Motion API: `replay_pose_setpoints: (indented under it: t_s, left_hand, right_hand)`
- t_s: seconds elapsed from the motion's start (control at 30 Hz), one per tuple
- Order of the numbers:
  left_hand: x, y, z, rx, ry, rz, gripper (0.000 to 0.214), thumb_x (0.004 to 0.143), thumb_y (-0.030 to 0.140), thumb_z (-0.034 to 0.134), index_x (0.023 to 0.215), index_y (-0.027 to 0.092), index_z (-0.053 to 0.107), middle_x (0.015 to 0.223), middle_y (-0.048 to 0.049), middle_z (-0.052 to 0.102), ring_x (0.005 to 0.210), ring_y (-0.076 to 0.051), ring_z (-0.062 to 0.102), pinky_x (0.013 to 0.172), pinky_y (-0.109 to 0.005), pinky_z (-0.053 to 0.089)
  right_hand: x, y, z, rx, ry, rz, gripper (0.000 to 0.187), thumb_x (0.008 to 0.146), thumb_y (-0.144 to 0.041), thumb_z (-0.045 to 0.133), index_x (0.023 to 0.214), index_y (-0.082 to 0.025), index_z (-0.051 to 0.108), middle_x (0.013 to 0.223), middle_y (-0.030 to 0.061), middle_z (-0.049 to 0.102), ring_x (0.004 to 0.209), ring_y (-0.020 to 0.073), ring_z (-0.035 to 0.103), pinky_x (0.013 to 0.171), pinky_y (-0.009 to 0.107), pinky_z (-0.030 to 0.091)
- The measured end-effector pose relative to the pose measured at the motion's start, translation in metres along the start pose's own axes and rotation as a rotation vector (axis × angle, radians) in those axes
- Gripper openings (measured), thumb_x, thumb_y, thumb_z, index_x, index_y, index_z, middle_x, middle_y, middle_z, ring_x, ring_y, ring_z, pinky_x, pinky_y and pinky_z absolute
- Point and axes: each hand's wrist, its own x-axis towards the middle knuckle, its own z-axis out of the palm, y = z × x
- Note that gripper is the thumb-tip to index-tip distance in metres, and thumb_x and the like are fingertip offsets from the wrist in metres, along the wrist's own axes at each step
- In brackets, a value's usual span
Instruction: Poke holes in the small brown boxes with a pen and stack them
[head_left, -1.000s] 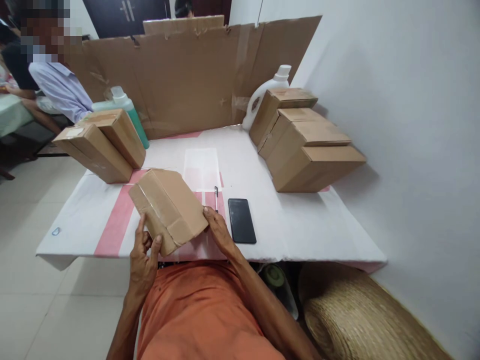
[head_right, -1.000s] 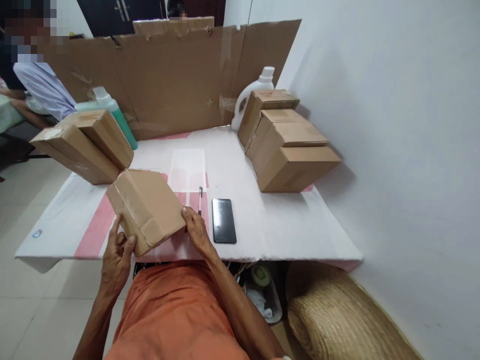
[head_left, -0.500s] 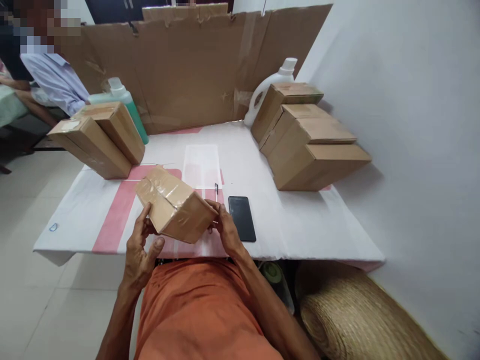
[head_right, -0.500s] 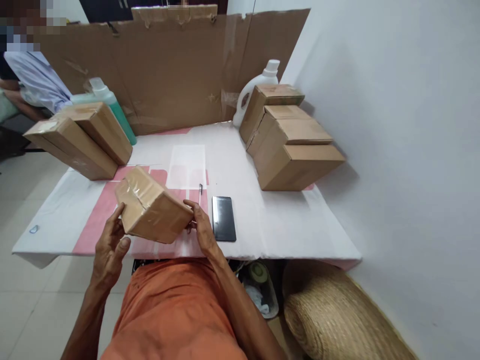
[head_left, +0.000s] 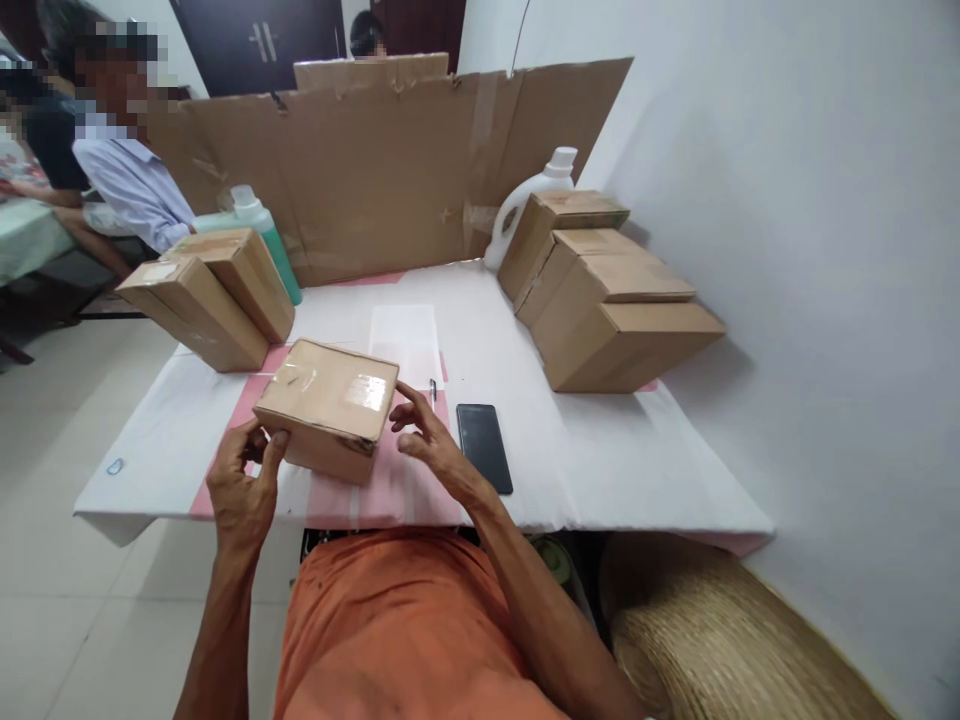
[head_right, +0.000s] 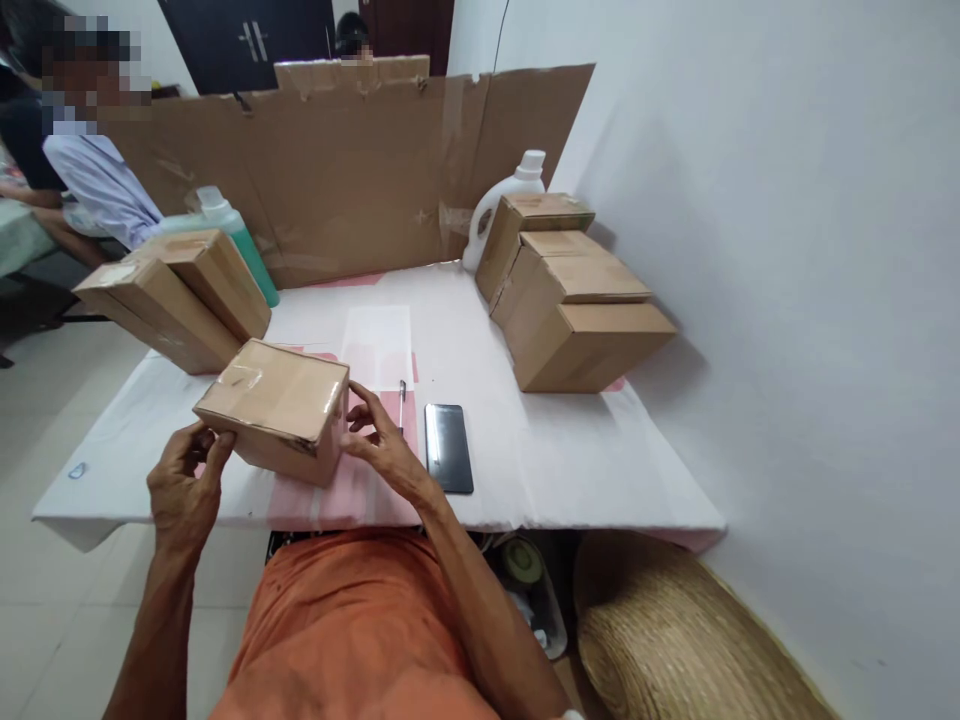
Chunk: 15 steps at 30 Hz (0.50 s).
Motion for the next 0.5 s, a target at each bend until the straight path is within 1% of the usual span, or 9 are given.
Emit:
replay_pose_setpoints:
  t_s: [0.07, 0.1, 0.17, 0.2, 0.27, 0.3, 0.37, 0.43, 0.5]
  left_hand:
    - [0.008, -0.015, 0.004, -0.046, 0.020, -0.051, 0.052, 0.084, 0.066, 0.073, 0.110, 0.020, 0.071, 0.100, -0.0042, 0.066, 0.091, -0.019, 0.064, 0.086, -0.035, 0.055]
    - [0.011, -0.021, 0.005, -0.075, 0.015, -0.077, 0.057, 0.083, 0.070, 0.072, 0.112, 0.020, 0.069, 0.108, -0.0071, 0.068, 0.098, -0.022, 0.066, 0.090, -0.036, 0.055]
    - [0.017, -0.030, 0.008, -0.121, -0.014, -0.121, 0.065, 0.083, 0.077, 0.067, 0.116, 0.020, 0.064, 0.116, -0.0108, 0.070, 0.104, -0.024, 0.069, 0.091, -0.038, 0.057]
    - [0.019, -0.032, 0.008, -0.130, -0.030, -0.132, 0.068, 0.084, 0.079, 0.065, 0.118, 0.020, 0.062, 0.116, -0.0114, 0.072, 0.104, -0.024, 0.070, 0.089, -0.037, 0.057]
    - [0.020, -0.028, 0.005, -0.128, -0.053, -0.143, 0.069, 0.085, 0.080, 0.063, 0.119, 0.021, 0.062, 0.112, -0.0110, 0.074, 0.100, -0.024, 0.070, 0.086, -0.036, 0.058]
    - [0.019, -0.024, 0.003, -0.124, -0.058, -0.145, 0.068, 0.085, 0.080, 0.064, 0.118, 0.021, 0.063, 0.110, -0.0106, 0.074, 0.099, -0.023, 0.071, 0.086, -0.035, 0.058]
    - [0.013, -0.013, -0.001, -0.115, -0.074, -0.150, 0.067, 0.083, 0.079, 0.068, 0.117, 0.021, 0.064, 0.110, -0.0100, 0.075, 0.098, -0.023, 0.071, 0.084, -0.034, 0.058]
    - [0.002, -0.001, -0.003, -0.119, -0.125, -0.179, 0.069, 0.082, 0.077, 0.070, 0.121, 0.021, 0.064, 0.109, -0.0091, 0.075, 0.096, -0.024, 0.072, 0.082, -0.033, 0.059]
    - [-0.012, 0.005, -0.002, -0.127, -0.225, -0.239, 0.072, 0.083, 0.075, 0.071, 0.131, 0.022, 0.062, 0.102, -0.0068, 0.074, 0.089, -0.023, 0.072, 0.076, -0.032, 0.058]
  right_hand:
    - [0.012, 0.010, 0.007, -0.108, 0.004, 0.046, 0.099, 0.071, -0.058, 0.093, 0.155, -0.035, 0.047, 0.140, 0.0100, 0.050, 0.126, 0.0281, 0.054, 0.098, 0.043, 0.053]
    - [0.018, 0.014, 0.011, -0.121, 0.004, 0.061, 0.104, 0.064, -0.056, 0.097, 0.153, -0.035, 0.048, 0.148, 0.0114, 0.044, 0.132, 0.0299, 0.052, 0.102, 0.046, 0.053]
    - [0.029, 0.018, 0.019, -0.080, -0.022, 0.085, 0.112, 0.058, -0.056, 0.100, 0.153, -0.034, 0.045, 0.158, 0.0137, 0.038, 0.137, 0.0315, 0.052, 0.107, 0.049, 0.052]
    - [0.032, 0.017, 0.022, -0.055, -0.044, 0.097, 0.114, 0.057, -0.057, 0.100, 0.153, -0.033, 0.043, 0.159, 0.0146, 0.039, 0.135, 0.0314, 0.054, 0.108, 0.049, 0.052]
    - [0.035, 0.011, 0.025, -0.054, -0.086, 0.115, 0.112, 0.062, -0.062, 0.097, 0.154, -0.030, 0.041, 0.155, 0.0160, 0.048, 0.129, 0.0311, 0.059, 0.106, 0.048, 0.053]
    - [0.033, 0.007, 0.024, -0.076, -0.101, 0.117, 0.107, 0.067, -0.065, 0.093, 0.153, -0.027, 0.042, 0.151, 0.0160, 0.054, 0.127, 0.0311, 0.060, 0.105, 0.048, 0.052]
    - [0.024, -0.002, 0.020, -0.118, -0.120, 0.108, 0.090, 0.080, -0.074, 0.078, 0.148, -0.023, 0.047, 0.143, 0.0152, 0.061, 0.123, 0.0304, 0.061, 0.102, 0.046, 0.051]
    - [0.009, -0.009, 0.013, -0.181, -0.127, 0.108, 0.075, 0.092, -0.081, 0.059, 0.135, -0.020, 0.057, 0.132, 0.0134, 0.067, 0.115, 0.0284, 0.063, 0.097, 0.043, 0.050]
    - [-0.010, -0.010, 0.005, -0.271, -0.111, 0.144, 0.071, 0.097, -0.084, 0.045, 0.118, -0.019, 0.062, 0.118, 0.0108, 0.071, 0.103, 0.0260, 0.064, 0.089, 0.040, 0.050]
